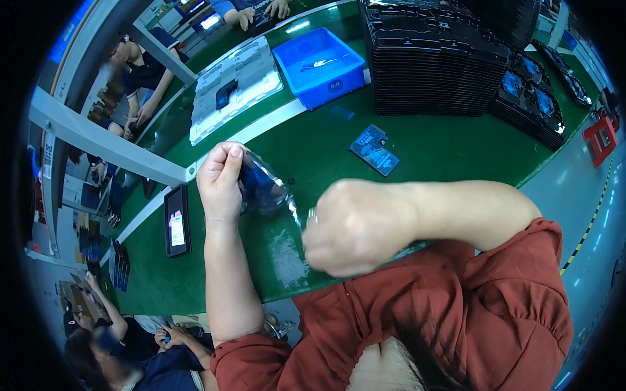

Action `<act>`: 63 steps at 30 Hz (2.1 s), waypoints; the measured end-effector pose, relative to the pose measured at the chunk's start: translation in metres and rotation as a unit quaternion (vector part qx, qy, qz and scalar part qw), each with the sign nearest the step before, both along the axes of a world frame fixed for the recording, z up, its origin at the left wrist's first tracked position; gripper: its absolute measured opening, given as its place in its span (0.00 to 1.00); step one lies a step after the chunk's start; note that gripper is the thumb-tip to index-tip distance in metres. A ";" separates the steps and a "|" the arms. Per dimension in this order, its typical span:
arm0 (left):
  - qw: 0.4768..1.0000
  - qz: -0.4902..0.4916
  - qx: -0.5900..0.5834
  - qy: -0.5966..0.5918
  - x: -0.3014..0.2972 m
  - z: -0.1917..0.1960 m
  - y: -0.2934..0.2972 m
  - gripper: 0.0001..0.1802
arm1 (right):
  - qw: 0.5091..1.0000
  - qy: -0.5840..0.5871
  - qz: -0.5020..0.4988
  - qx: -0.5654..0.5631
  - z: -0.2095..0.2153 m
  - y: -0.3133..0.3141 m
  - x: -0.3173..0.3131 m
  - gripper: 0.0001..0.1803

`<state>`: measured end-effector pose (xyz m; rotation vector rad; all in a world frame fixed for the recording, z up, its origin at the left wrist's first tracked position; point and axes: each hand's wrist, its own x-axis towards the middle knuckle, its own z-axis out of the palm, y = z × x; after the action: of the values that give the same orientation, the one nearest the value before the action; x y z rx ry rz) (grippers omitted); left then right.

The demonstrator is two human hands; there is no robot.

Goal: The person repeatedly picks small blue electronic components from a blue bin, places them into clear plastic bags, and stacks the sealed bags on the table. They also handle black plastic trays and a blue bin, moving them around the workspace.

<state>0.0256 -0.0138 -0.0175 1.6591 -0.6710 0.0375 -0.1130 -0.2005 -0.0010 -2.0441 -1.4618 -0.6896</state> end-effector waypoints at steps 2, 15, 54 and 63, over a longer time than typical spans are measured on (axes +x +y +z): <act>1.000 -0.010 0.002 -0.019 -0.003 0.000 -0.001 0.10 | 0.998 -0.037 0.008 -0.050 -0.001 0.008 -0.008 0.11; 0.988 -0.002 0.073 -0.137 -0.017 0.007 -0.006 0.08 | 0.991 0.022 -0.088 0.100 0.004 -0.008 0.004 0.12; 0.894 0.184 0.407 -0.047 0.054 0.008 0.072 0.13 | 0.818 0.421 -0.385 -0.078 -0.001 -0.098 0.055 0.11; 0.865 0.206 0.457 -0.012 0.056 0.008 0.071 0.21 | 0.863 0.197 -0.449 -0.122 -0.017 -0.065 0.046 0.13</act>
<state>0.0812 0.0569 -0.0099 2.7096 -0.3334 0.0506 -0.0667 -0.2657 -0.0184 -2.8456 -0.3081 -0.3613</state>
